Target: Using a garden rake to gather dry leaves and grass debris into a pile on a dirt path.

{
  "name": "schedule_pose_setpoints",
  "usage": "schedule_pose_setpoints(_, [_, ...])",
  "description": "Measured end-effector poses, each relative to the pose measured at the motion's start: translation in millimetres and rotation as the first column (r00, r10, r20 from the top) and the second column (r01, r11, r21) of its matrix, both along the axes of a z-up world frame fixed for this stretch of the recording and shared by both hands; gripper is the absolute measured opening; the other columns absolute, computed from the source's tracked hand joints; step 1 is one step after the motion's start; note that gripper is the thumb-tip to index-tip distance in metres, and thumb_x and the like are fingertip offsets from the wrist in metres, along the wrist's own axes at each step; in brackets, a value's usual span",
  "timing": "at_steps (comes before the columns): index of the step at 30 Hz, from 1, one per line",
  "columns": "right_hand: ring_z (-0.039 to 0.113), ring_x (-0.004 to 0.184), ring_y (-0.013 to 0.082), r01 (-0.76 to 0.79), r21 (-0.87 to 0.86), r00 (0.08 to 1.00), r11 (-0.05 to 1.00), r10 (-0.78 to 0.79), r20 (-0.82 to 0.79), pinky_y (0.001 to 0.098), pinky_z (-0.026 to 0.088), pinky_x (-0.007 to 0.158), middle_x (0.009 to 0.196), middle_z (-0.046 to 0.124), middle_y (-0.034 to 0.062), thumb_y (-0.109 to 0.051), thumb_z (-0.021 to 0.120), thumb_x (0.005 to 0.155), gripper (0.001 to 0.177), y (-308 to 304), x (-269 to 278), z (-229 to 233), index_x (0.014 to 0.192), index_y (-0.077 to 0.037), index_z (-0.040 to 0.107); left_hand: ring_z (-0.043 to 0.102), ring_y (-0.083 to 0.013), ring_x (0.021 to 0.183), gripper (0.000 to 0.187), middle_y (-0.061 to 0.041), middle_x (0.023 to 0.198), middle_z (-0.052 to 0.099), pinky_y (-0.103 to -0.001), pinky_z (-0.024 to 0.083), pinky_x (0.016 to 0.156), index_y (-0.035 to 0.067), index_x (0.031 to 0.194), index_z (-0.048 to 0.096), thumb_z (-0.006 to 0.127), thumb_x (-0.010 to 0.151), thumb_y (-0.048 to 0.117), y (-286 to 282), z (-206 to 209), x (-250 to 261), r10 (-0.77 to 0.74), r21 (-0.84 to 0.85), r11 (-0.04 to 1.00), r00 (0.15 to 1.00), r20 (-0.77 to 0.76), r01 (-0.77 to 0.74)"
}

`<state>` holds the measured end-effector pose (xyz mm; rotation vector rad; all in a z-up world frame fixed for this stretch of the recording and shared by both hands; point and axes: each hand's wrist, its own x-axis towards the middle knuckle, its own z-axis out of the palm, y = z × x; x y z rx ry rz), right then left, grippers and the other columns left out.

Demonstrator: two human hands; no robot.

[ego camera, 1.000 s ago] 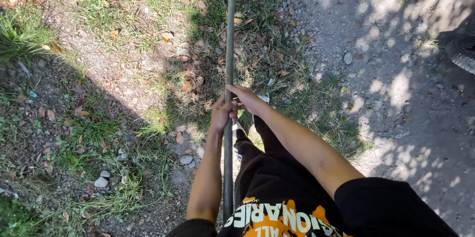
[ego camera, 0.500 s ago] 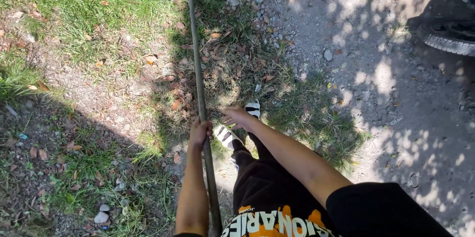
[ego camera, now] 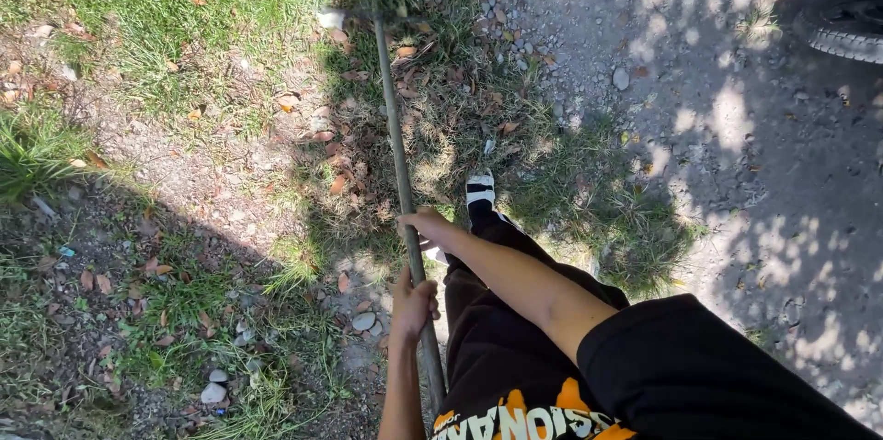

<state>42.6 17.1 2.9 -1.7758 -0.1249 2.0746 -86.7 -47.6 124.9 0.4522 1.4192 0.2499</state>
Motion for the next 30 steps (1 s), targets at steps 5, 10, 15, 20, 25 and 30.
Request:
schedule_pose_setpoints(5, [0.067, 0.049, 0.0226, 0.044, -0.274, 0.984, 0.961, 0.006, 0.179, 0.0372, 0.049, 0.047, 0.062, 0.07, 0.0129, -0.014, 0.071, 0.092, 0.037, -24.2, -18.5, 10.1, 0.121, 0.003, 0.056, 0.036, -0.0161, 0.038, 0.019, -0.007, 0.055, 0.04, -0.031, 0.034, 0.032, 0.002, 0.101, 0.053, 0.053, 0.086, -0.008, -46.3, 50.9, -9.6, 0.093, -0.118, 0.99, 0.978, 0.184, -0.072])
schedule_pose_setpoints(10, [0.061, 0.054, 0.021, 0.21, -0.314, 0.969, 0.926, -0.155, 0.192, 0.0374, 0.051, 0.053, 0.069, 0.062, 0.0084, -0.012, 0.066, 0.088, 0.025, -46.9, -4.2, 12.9, 0.11, -0.001, 0.064, 0.039, -0.0129, 0.042, 0.036, -0.004, 0.058, 0.047, -0.026, 0.035, 0.035, 0.003, 0.121, 0.061, 0.056, 0.086, -0.005, -56.3, 40.1, -7.7, -0.082, -0.076, 0.993, 0.981, 0.174, 0.096])
schedule_pose_setpoints(15, [0.059, 0.049, 0.02, 0.281, -0.235, 0.957, 0.931, -0.254, 0.141, 0.0329, 0.053, 0.046, 0.063, 0.062, 0.0082, -0.011, 0.061, 0.089, 0.016, -34.1, 37.0, 4.1, 0.1, 0.001, 0.063, 0.039, -0.0148, 0.04, 0.024, -0.006, 0.049, 0.045, -0.03, 0.037, 0.039, 0.003, 0.108, 0.061, 0.055, 0.085, -0.001, -31.6, 33.2, 26.8, -0.245, 0.097, 0.968, 0.955, 0.167, 0.232])
schedule_pose_setpoints(20, [0.066, 0.051, 0.0284, 0.514, -0.152, 0.858, 0.844, -0.505, 0.098, 0.043, 0.063, 0.049, 0.059, 0.058, 0.0113, -0.012, 0.066, 0.071, 0.009, -4.8, 82.7, -27.8, 0.074, -0.007, 0.058, 0.055, -0.023, 0.034, 0.073, -0.015, 0.047, 0.055, -0.035, 0.039, 0.036, -0.015, 0.151, 0.03, 0.061, 0.087, 0.002, 7.0, 8.4, 64.0, -0.366, 0.159, 0.924, 0.926, 0.093, 0.349])
schedule_pose_setpoints(25, [0.061, 0.052, 0.023, 0.557, -0.111, 0.828, 0.823, -0.561, 0.001, 0.0412, 0.059, 0.053, 0.06, 0.053, 0.0055, -0.016, 0.068, 0.074, 0.015, 24.3, 123.0, -18.4, 0.071, -0.013, 0.054, 0.06, -0.0218, 0.042, 0.076, -0.015, 0.054, 0.061, -0.035, 0.046, 0.04, -0.013, 0.154, 0.03, 0.06, 0.087, 0.004, 49.0, 20.0, 106.9, -0.465, 0.178, 0.873, 0.884, 0.033, 0.453])
schedule_pose_setpoints(30, [0.069, 0.075, 0.029, 0.478, 0.049, 0.876, 0.877, -0.472, -0.099, 0.0474, 0.058, 0.067, 0.077, 0.059, 0.0093, -0.012, 0.061, 0.094, 0.01, 41.6, 164.3, 4.7, 0.09, -0.005, 0.057, 0.06, -0.0219, 0.044, 0.073, -0.017, 0.058, 0.06, -0.034, 0.05, 0.038, -0.01, 0.154, 0.029, 0.059, 0.089, 0.002, 79.9, -39.4, 138.5, -0.404, 0.181, 0.902, 0.914, 0.041, 0.391])
